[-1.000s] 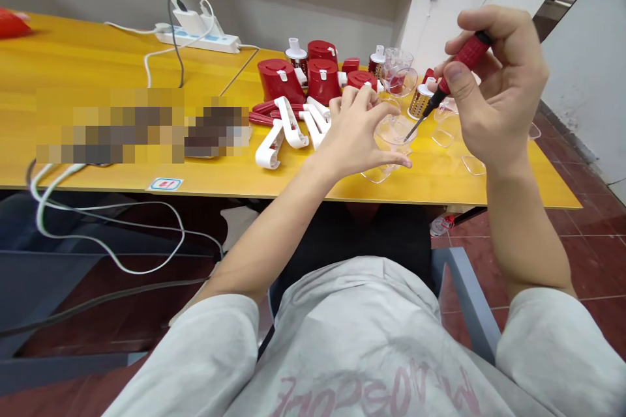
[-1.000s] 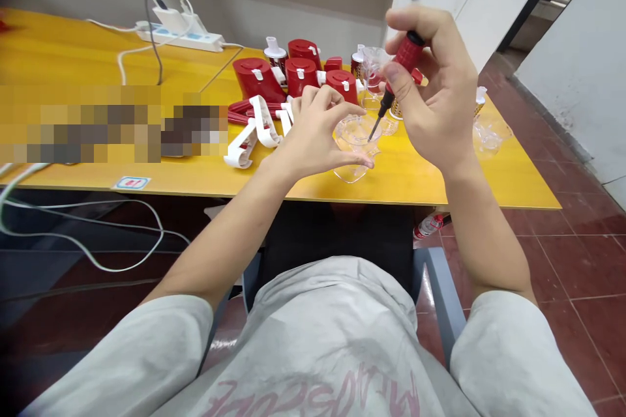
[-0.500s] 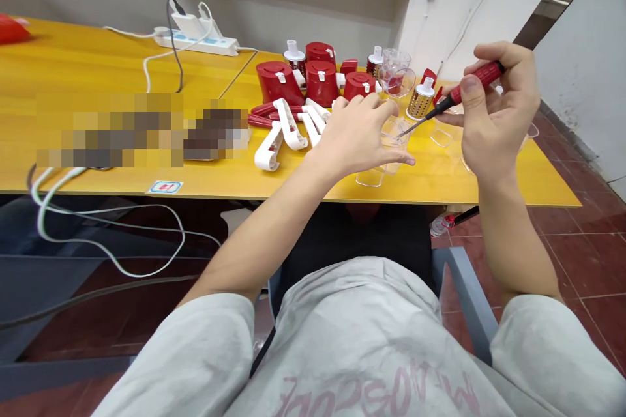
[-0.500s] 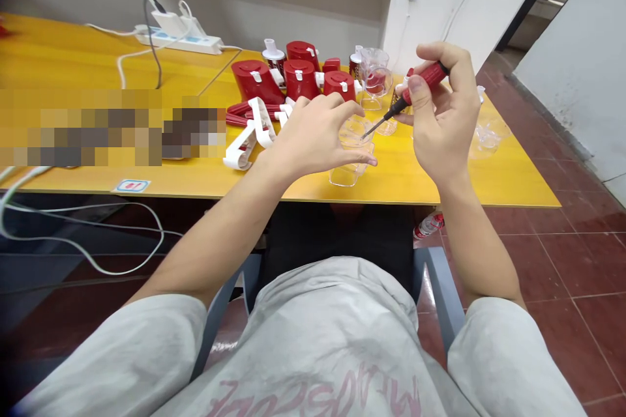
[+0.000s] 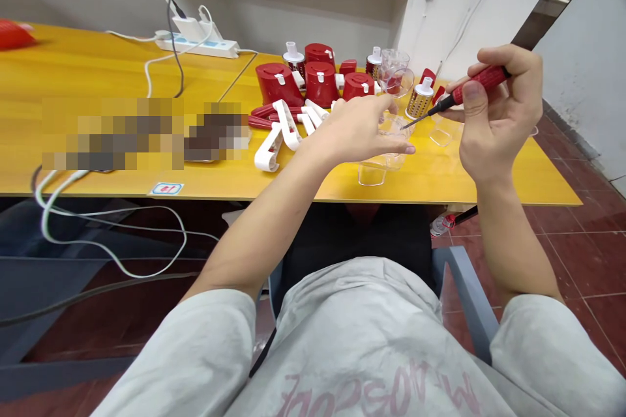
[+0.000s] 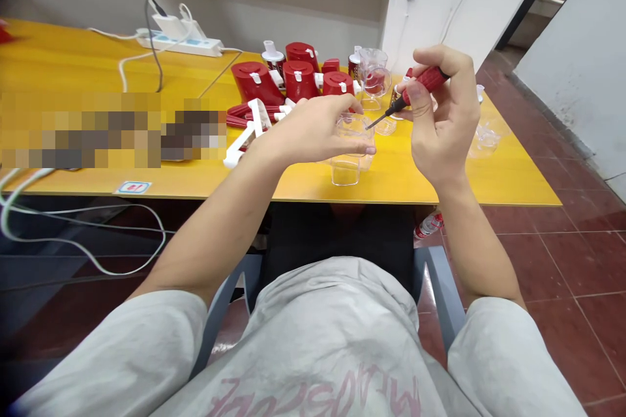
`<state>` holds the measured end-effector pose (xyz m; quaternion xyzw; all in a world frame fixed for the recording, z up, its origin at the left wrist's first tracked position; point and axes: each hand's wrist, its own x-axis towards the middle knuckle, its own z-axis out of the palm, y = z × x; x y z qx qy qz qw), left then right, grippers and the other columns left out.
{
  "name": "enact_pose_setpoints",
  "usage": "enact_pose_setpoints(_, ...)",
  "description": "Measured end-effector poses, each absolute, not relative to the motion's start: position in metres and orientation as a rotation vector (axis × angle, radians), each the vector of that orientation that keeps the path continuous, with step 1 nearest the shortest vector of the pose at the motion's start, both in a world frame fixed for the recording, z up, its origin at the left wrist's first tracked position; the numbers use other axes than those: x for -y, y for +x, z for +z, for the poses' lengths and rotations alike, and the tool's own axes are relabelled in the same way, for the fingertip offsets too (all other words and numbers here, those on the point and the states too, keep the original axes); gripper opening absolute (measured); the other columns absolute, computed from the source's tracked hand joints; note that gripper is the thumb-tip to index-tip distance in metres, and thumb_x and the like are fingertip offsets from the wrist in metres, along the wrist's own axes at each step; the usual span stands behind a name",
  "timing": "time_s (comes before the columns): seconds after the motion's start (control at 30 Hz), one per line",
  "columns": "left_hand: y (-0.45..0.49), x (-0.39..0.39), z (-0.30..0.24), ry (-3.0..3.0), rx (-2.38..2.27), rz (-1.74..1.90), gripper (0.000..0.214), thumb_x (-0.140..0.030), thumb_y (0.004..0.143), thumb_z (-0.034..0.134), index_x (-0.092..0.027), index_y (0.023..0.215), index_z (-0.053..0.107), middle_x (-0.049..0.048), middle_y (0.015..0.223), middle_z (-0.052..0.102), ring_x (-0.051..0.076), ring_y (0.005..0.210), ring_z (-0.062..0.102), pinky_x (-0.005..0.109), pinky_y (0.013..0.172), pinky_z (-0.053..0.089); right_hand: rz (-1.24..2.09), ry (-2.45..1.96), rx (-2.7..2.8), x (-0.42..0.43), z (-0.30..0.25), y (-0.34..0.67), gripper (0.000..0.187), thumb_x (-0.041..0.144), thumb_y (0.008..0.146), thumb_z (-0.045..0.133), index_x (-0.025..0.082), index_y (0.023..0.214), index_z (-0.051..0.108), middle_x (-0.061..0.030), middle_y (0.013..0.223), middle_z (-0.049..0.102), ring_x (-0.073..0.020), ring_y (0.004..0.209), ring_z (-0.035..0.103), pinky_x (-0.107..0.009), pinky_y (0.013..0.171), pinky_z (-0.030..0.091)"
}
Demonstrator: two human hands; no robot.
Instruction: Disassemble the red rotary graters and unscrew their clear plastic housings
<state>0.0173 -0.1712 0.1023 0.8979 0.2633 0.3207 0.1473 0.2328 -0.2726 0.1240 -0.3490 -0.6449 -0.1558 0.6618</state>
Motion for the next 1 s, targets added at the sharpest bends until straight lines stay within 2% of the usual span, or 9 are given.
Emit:
enact_pose_setpoints(0.13,0.019,0.167,0.1,2.555,-0.71,0.922,0.082,-0.083,0.069,0.096,-0.028,0.124,0.073,0.0087,0.117,0.082,0.04,0.112,0.076,0.057,0.106,0.059,-0.24,-0.834,1.381,0.276,0.117,0.234,0.024,0.055,0.112,0.065,0.041,0.132,0.065,-0.0062,0.119,0.065,-0.0269,0.098,0.078,-0.045,0.077,0.074)
enact_pose_setpoints(0.23,0.02,0.167,0.099,2.539,-0.762,0.908,0.085,-0.082,0.067,0.098,-0.027,0.125,0.071,0.0094,0.119,0.081,0.041,0.115,0.076,0.055,0.105,0.06,-0.223,-0.813,1.33,0.273,0.114,0.235,0.029,0.061,0.11,0.066,0.04,0.131,0.063,-0.0061,0.119,0.065,-0.0266,0.098,0.078,-0.04,0.07,0.073)
enact_pose_setpoints(0.43,0.022,0.161,0.091,2.531,-0.717,0.986,0.088,-0.083,0.062,0.1,-0.026,0.123,0.071,0.01,0.115,0.082,0.041,0.112,0.076,0.057,0.104,0.062,-0.255,-0.764,1.319,0.265,0.115,0.232,0.028,0.061,0.11,0.066,0.04,0.129,0.066,-0.0064,0.118,0.061,-0.025,0.092,0.074,-0.049,0.088,0.073)
enact_pose_setpoints(0.57,0.022,0.157,0.086,2.514,-0.648,1.009,0.089,-0.084,0.065,0.099,-0.026,0.125,0.069,0.0108,0.12,0.081,0.043,0.119,0.076,0.058,0.108,0.061,-0.362,-0.7,1.342,0.262,0.115,0.23,0.038,0.071,0.111,0.057,0.038,0.128,0.066,-0.0049,0.117,0.059,-0.0232,0.09,0.072,-0.052,0.092,0.07)
enact_pose_setpoints(0.67,0.022,0.166,0.097,2.496,-0.668,0.945,0.093,-0.086,0.064,0.098,-0.025,0.128,0.067,0.0123,0.125,0.08,0.045,0.126,0.074,0.057,0.11,0.059,-0.355,-0.733,1.361,0.265,0.115,0.231,0.039,0.073,0.11,0.056,0.039,0.129,0.064,-0.0045,0.12,0.059,-0.0241,0.093,0.073,-0.054,0.094,0.07)
enact_pose_setpoints(0.83,0.018,0.198,0.134,2.476,-0.954,0.603,0.084,-0.075,0.074,0.095,-0.023,0.133,0.065,0.0128,0.132,0.078,0.038,0.121,0.074,0.048,0.106,0.057,-0.375,-0.828,1.402,0.273,0.119,0.236,0.034,0.066,0.114,0.057,0.035,0.129,0.062,-0.0061,0.122,0.061,-0.0249,0.098,0.078,-0.051,0.094,0.07)
enact_pose_setpoints(1.0,0.019,0.203,0.148,2.456,-0.954,0.569,0.068,-0.066,0.084,0.088,-0.023,0.132,0.066,0.0122,0.137,0.076,0.033,0.121,0.072,0.042,0.1,0.054,-0.471,-0.865,1.393,0.273,0.122,0.237,0.029,0.06,0.114,0.057,0.035,0.129,0.062,-0.0077,0.123,0.063,-0.0244,0.094,0.075,-0.048,0.09,0.07)
